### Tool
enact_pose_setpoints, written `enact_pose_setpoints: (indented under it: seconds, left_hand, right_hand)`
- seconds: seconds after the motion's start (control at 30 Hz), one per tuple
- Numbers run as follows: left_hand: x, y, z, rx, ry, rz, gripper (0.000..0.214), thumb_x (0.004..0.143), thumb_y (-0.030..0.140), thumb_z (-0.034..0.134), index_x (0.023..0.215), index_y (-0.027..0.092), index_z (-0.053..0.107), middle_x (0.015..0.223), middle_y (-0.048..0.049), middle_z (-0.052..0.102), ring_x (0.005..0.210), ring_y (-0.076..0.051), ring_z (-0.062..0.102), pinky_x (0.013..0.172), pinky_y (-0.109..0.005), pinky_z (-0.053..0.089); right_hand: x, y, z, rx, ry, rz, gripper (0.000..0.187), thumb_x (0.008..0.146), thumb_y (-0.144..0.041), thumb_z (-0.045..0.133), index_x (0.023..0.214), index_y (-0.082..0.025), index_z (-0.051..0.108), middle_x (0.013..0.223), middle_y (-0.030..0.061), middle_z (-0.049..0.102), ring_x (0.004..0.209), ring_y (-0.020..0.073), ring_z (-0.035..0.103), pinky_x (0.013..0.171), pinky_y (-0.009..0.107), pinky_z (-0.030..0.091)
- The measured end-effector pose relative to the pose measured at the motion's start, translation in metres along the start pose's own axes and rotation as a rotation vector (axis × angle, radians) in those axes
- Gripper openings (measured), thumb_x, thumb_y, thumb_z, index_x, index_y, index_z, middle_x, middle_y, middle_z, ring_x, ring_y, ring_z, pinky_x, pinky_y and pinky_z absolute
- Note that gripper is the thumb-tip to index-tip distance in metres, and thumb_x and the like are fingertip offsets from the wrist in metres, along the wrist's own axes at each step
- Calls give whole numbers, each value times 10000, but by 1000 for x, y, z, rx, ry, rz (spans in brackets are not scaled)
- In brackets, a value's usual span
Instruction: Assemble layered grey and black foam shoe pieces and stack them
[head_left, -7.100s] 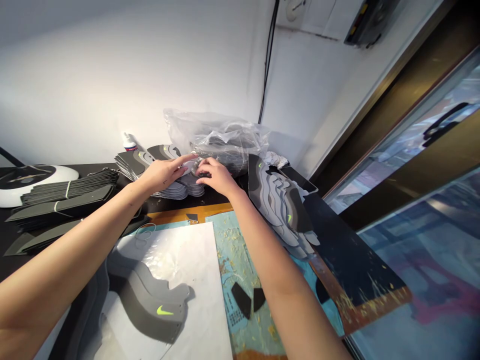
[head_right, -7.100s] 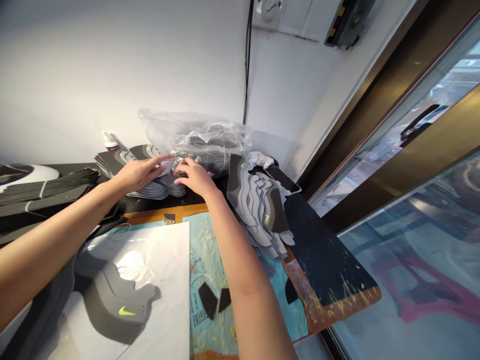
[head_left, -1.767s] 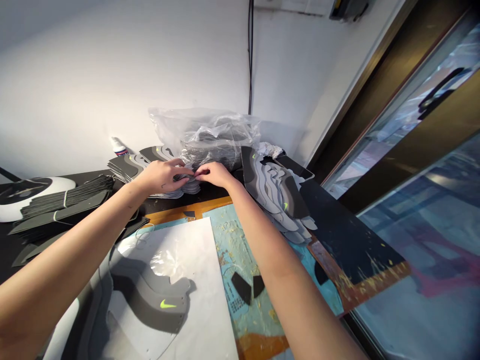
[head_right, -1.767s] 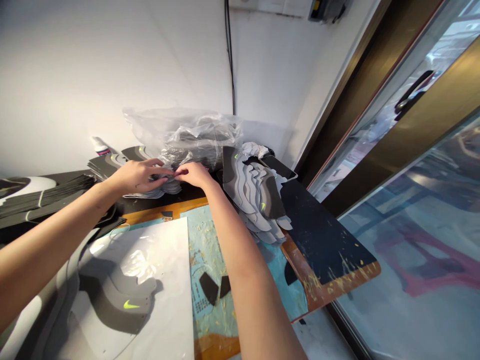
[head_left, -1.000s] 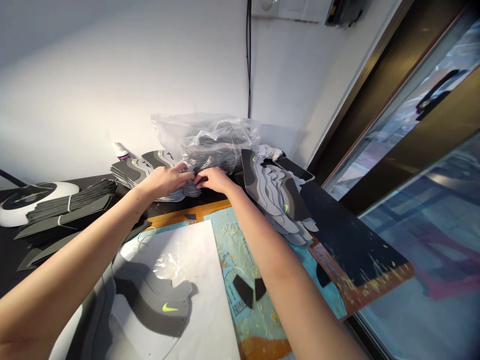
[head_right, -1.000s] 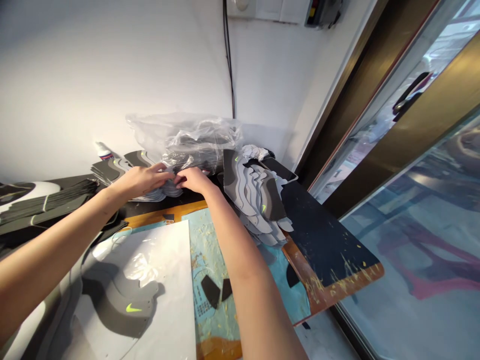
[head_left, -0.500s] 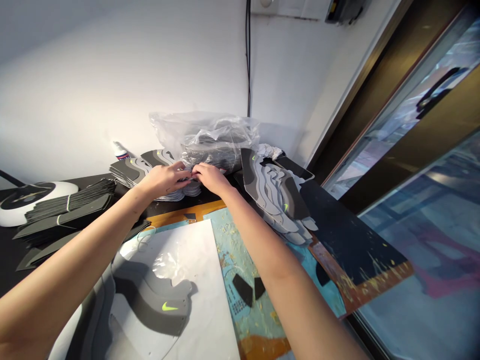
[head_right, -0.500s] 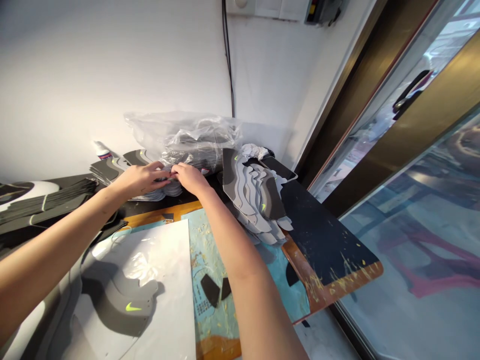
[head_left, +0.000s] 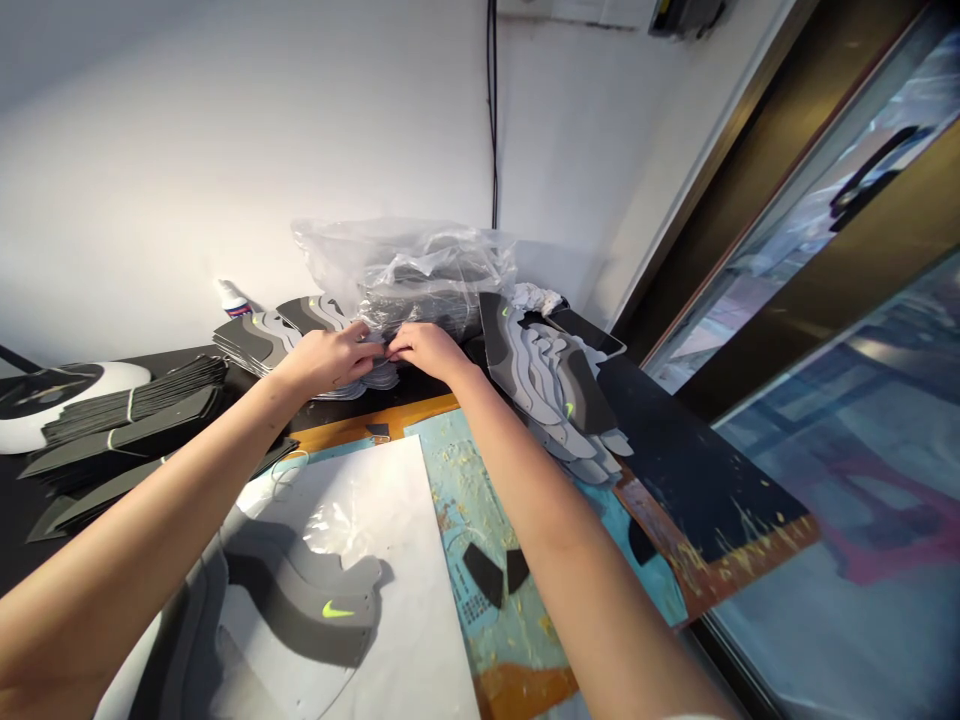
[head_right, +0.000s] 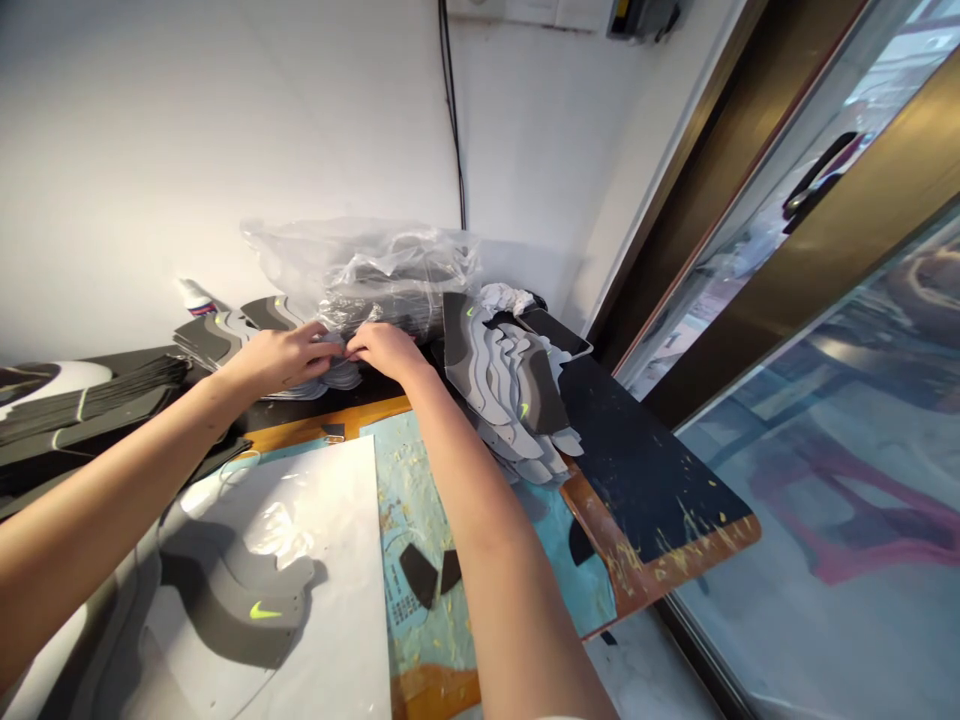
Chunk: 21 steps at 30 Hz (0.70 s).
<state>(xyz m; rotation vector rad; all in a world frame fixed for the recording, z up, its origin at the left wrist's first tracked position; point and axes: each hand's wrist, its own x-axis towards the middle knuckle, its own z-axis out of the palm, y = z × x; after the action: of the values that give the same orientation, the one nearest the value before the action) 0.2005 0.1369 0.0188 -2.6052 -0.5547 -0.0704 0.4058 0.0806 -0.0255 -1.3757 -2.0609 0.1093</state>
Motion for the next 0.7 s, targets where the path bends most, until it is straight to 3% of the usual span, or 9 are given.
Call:
enact_pose_setpoints:
  seconds: [0.13,0.27,0.43,0.57,0.7]
  left_hand:
    - [2,1,1,29,27,-7,453,1016,524,373,1253,255,648,1205,-123,581,657,-178,588,568,-297,408]
    - [2,3,1,52,20,-2,448,1053,431,280,1179,200,643,1171,-138,593,607,-158,565,526,-280,365]
    - [0,6,0,63,23,-40,394,1056,345,266,1251,149,547,1194,-176,588,544,-130,523,485,-259,303]
    - [0,6,-3,35,-3,1,348,1052,319,292,1197,201,585,1194,-144,577,507,-87,466,503,-247,316]
    - [1,5,-3,6,4,18,388,1047,333,284,1200,223,623,1216,-138,566,569,-112,516,538,-269,366]
  right_hand:
    - [-1,-7,2,-12,88,57,215,927,-121,569,900,-196,769,970,34,703,915,163,623,762,244,398]
    - [-3,-8,3,91,159,136,136,899,-133,625,983,-182,721,907,16,720,859,152,641,733,233,406]
    - [-6,-3,5,103,7,128,147,801,-73,715,881,-196,721,830,-23,730,800,141,650,695,225,396]
    - [-5,0,6,40,-45,105,163,835,-84,694,869,-229,760,934,-15,753,887,154,670,738,239,409]
    - [-4,-1,5,-2,-44,80,146,884,-124,666,896,-230,766,994,1,744,957,160,661,760,237,409]
